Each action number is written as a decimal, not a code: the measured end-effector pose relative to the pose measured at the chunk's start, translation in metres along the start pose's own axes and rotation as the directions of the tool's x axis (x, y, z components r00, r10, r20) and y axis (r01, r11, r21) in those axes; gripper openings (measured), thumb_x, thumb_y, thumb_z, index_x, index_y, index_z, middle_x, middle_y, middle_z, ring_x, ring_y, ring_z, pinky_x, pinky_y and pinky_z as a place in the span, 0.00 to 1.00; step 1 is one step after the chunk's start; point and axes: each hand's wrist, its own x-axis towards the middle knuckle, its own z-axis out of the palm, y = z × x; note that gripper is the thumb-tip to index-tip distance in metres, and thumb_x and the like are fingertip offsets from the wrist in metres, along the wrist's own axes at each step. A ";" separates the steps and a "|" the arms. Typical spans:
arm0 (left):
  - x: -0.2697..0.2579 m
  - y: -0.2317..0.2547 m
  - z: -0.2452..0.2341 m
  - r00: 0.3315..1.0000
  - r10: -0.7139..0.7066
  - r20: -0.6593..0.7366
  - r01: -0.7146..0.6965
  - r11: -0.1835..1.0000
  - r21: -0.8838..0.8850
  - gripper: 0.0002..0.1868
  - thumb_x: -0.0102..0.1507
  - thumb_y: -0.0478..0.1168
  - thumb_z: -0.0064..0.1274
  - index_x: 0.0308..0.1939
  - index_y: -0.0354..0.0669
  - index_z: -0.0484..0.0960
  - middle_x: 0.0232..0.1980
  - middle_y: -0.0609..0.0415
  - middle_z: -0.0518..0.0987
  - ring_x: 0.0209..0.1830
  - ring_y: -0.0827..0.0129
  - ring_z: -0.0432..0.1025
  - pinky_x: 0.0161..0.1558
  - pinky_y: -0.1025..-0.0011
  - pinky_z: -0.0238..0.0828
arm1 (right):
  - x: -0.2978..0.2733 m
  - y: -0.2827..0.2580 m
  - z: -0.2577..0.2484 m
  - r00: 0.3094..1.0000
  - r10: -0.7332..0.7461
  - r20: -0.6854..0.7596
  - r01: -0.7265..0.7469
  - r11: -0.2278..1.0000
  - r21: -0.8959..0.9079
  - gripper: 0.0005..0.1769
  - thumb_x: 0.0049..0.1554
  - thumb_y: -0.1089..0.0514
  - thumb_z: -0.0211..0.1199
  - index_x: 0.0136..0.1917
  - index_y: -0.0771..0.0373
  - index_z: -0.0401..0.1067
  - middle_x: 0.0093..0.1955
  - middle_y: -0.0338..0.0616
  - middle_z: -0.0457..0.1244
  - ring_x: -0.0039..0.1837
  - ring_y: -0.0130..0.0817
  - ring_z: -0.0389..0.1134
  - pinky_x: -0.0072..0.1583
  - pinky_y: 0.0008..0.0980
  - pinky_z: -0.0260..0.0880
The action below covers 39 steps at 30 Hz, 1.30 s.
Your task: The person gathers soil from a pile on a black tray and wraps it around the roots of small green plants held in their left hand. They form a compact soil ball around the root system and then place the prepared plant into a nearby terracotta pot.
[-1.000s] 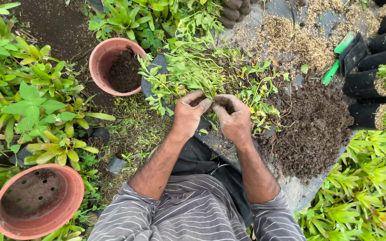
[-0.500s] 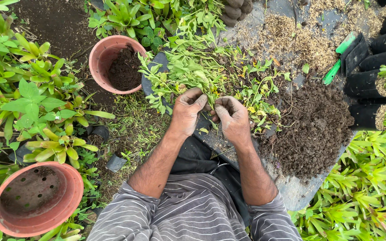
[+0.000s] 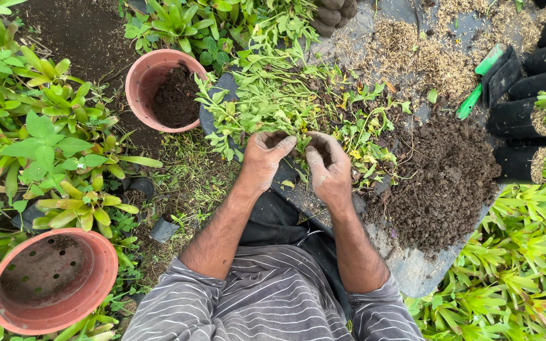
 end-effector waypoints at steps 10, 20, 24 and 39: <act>-0.008 -0.014 0.006 0.999 -0.007 -0.041 -0.001 0.985 -0.171 0.07 0.67 0.30 0.64 0.48 0.35 0.88 0.36 0.45 0.88 0.29 0.67 0.82 0.36 0.72 0.82 | 0.000 0.018 0.003 0.992 -0.091 -0.084 0.092 0.996 0.007 0.03 0.67 0.65 0.66 0.55 0.66 0.76 0.51 0.49 0.65 0.58 0.34 0.67 0.60 0.41 0.72; 0.003 -0.015 -0.008 0.989 0.011 -0.148 -0.037 0.984 -0.173 0.05 0.71 0.32 0.59 0.50 0.35 0.85 0.39 0.44 0.87 0.30 0.65 0.80 0.39 0.68 0.83 | -0.022 0.034 -0.018 0.993 -0.072 -0.098 0.062 0.993 -0.102 0.04 0.68 0.63 0.63 0.55 0.67 0.75 0.53 0.53 0.64 0.58 0.46 0.67 0.63 0.48 0.70; 0.002 -0.005 -0.009 0.983 0.072 -0.168 -0.097 0.984 -0.147 0.05 0.70 0.29 0.60 0.48 0.32 0.85 0.37 0.46 0.87 0.30 0.65 0.83 0.35 0.68 0.85 | -0.035 0.057 -0.055 0.977 -0.053 -0.209 -0.042 0.903 -0.427 0.10 0.64 0.56 0.75 0.54 0.64 0.80 0.53 0.50 0.66 0.59 0.45 0.70 0.61 0.43 0.71; -0.015 0.017 0.014 0.991 0.107 0.078 -0.117 0.985 0.128 0.14 0.69 0.28 0.62 0.58 0.34 0.86 0.53 0.42 0.88 0.53 0.66 0.80 0.55 0.59 0.85 | -0.036 0.003 -0.047 0.983 0.092 -0.161 -0.148 0.914 -0.377 0.12 0.72 0.57 0.60 0.64 0.62 0.78 0.54 0.58 0.66 0.62 0.53 0.68 0.67 0.54 0.68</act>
